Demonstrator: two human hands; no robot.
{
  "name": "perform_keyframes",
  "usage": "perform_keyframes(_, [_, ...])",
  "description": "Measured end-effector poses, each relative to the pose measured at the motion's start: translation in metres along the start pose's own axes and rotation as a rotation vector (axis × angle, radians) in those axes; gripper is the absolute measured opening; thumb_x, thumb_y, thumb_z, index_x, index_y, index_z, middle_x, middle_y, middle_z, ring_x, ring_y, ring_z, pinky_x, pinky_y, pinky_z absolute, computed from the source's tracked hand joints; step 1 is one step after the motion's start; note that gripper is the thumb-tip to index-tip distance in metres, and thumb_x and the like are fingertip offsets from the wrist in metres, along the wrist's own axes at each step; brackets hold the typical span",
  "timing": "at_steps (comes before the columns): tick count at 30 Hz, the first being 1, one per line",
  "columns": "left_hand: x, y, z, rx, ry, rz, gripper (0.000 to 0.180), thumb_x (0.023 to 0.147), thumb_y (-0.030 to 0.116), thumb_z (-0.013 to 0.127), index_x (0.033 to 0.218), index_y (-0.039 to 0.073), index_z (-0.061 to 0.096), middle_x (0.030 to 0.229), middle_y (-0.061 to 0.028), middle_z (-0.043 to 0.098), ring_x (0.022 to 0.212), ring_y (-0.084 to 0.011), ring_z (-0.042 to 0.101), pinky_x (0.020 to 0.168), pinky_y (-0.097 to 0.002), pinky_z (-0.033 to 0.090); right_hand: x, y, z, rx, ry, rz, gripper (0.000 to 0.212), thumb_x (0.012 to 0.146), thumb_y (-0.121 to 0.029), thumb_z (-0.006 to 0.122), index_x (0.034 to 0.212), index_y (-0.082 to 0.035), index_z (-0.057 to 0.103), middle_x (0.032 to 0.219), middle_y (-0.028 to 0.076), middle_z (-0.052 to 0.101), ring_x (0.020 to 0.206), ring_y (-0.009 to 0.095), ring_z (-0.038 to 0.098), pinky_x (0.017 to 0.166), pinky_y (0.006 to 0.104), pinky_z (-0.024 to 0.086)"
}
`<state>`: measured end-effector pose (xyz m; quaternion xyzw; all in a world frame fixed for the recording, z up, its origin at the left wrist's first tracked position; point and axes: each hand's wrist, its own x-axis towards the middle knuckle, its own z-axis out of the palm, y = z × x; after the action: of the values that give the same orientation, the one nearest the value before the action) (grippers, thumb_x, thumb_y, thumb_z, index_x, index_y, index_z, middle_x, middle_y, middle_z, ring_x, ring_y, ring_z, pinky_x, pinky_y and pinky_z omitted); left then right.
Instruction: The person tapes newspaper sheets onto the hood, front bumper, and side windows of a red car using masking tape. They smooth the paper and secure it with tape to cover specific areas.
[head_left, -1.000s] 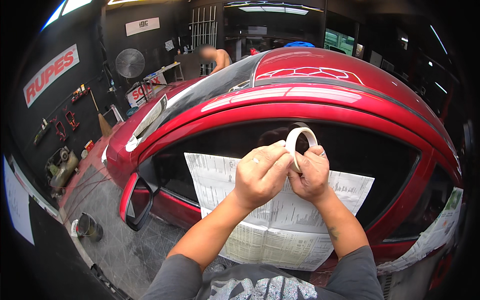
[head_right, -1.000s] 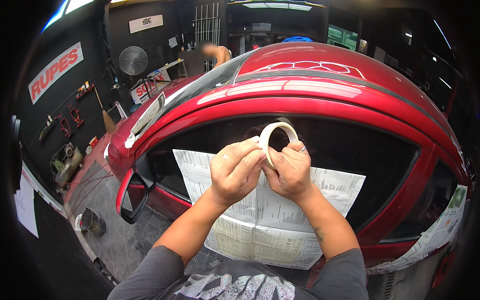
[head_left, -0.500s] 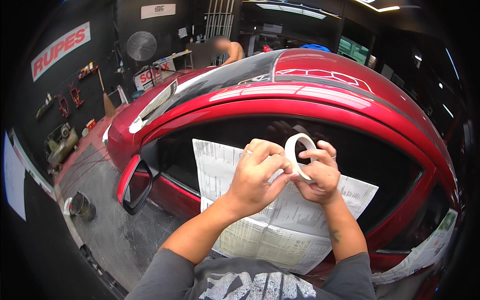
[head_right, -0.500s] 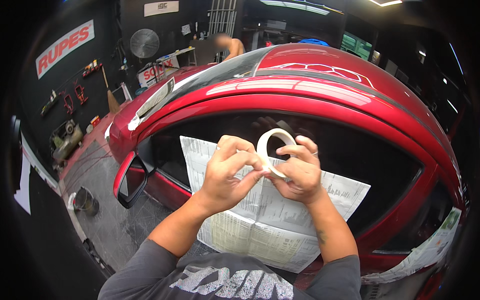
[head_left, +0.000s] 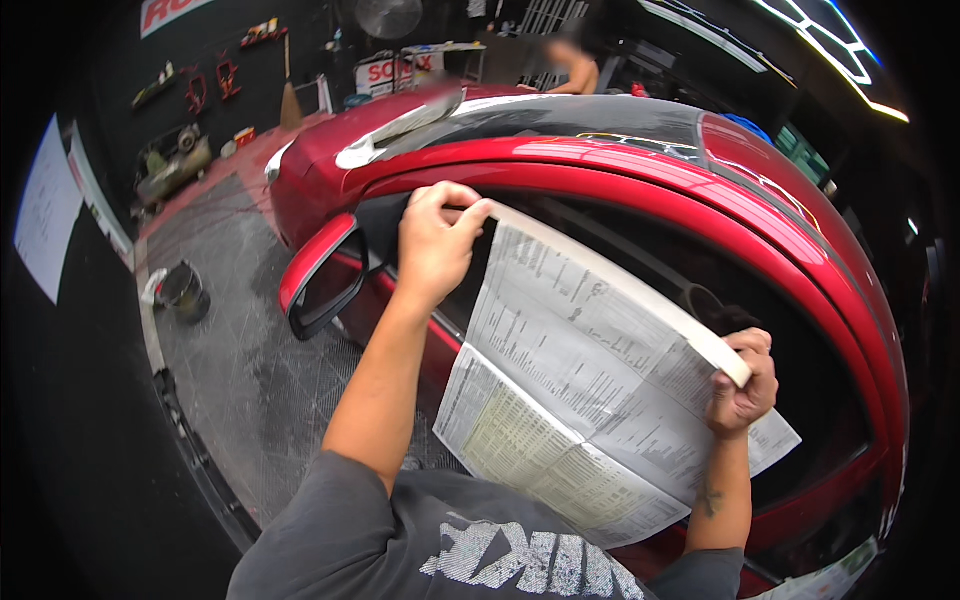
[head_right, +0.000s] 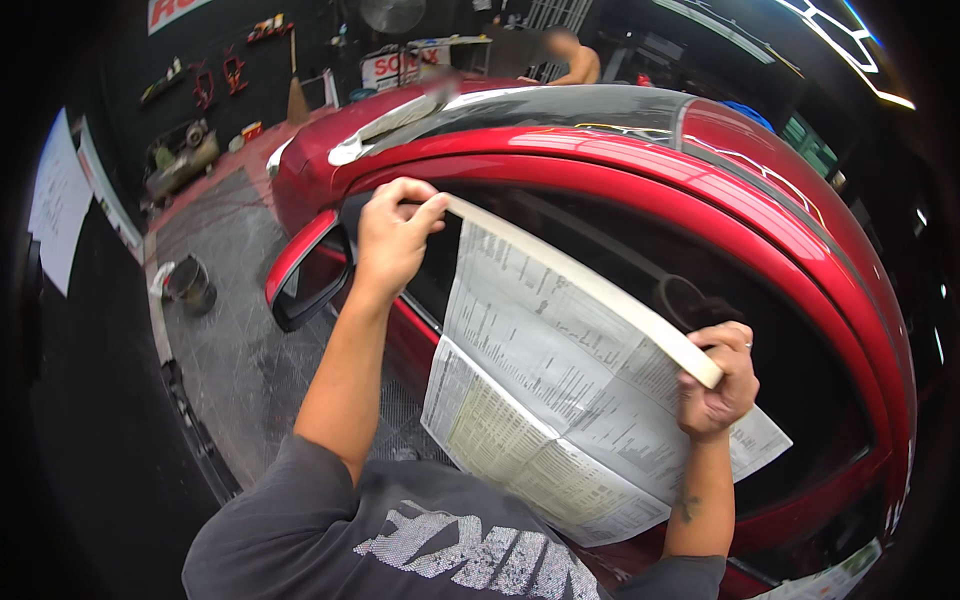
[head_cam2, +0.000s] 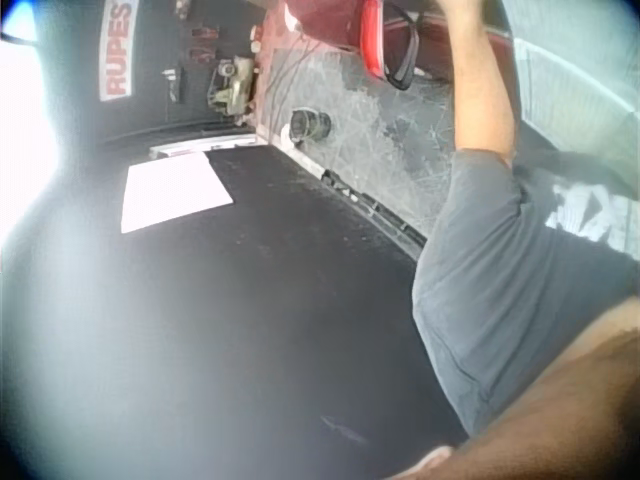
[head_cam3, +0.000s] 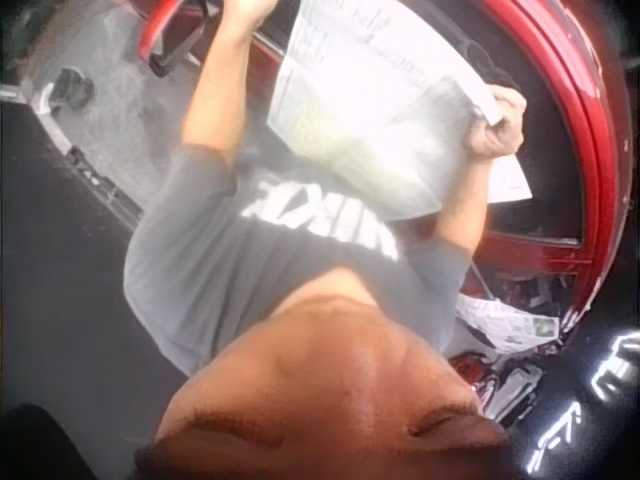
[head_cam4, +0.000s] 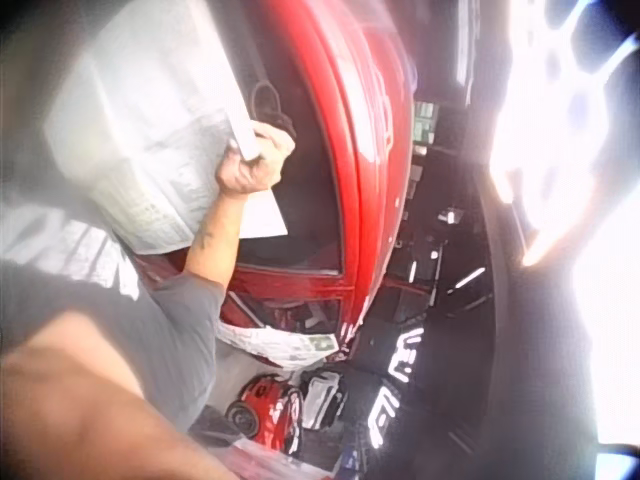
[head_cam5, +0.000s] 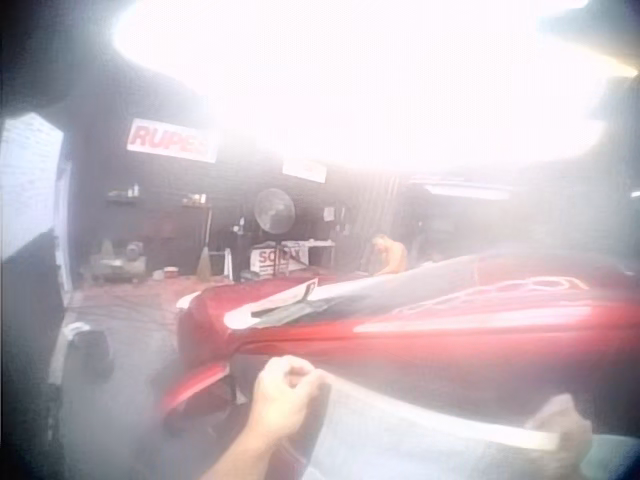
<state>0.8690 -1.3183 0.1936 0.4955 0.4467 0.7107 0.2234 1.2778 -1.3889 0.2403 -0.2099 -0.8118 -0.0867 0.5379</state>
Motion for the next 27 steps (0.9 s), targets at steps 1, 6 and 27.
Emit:
perform_keyframes(1, [0.002, -0.002, 0.000, -0.119, -0.084, -0.128, 0.013, 0.102, 0.011, 0.078, 0.105, 0.001, 0.070, 0.100, -0.0042, 0.067, 0.085, -0.0129, 0.073, 0.076, -0.0273, 0.064, -0.004, 0.003, 0.004, 0.069, 0.039, 0.033, 0.035, 0.099, -0.033, 0.081, 0.093, -0.005, 0.060, 0.093, 0.015, 0.071, 0.087, 0.024, 0.057, 0.083, 0.0377, 0.045])
perform_keyframes(6, [0.007, -0.029, 0.023, -0.168, -0.194, -0.257, 0.012, 0.107, 0.011, 0.070, 0.112, 0.002, 0.065, 0.102, -0.0059, 0.068, 0.086, -0.0139, 0.073, 0.078, -0.0276, 0.064, -0.009, 0.007, 0.004, 0.051, 0.035, 0.083, 0.039, 0.102, -0.038, 0.077, 0.093, -0.004, 0.058, 0.091, 0.014, 0.067, 0.087, 0.023, 0.055, 0.083, 0.0364, 0.045])
perform_keyframes(27, [0.012, -0.030, 0.026, 0.085, -0.153, -0.192, 0.007, 0.104, 0.006, 0.071, 0.102, -0.001, 0.070, 0.091, -0.0072, 0.076, 0.082, -0.0120, 0.077, 0.076, -0.0275, 0.063, 0.001, -0.001, 0.005, -0.126, -0.106, -0.048, 0.032, 0.097, -0.028, 0.072, 0.086, -0.001, 0.059, 0.089, 0.018, 0.065, 0.085, 0.026, 0.055, 0.079, 0.0385, 0.044])
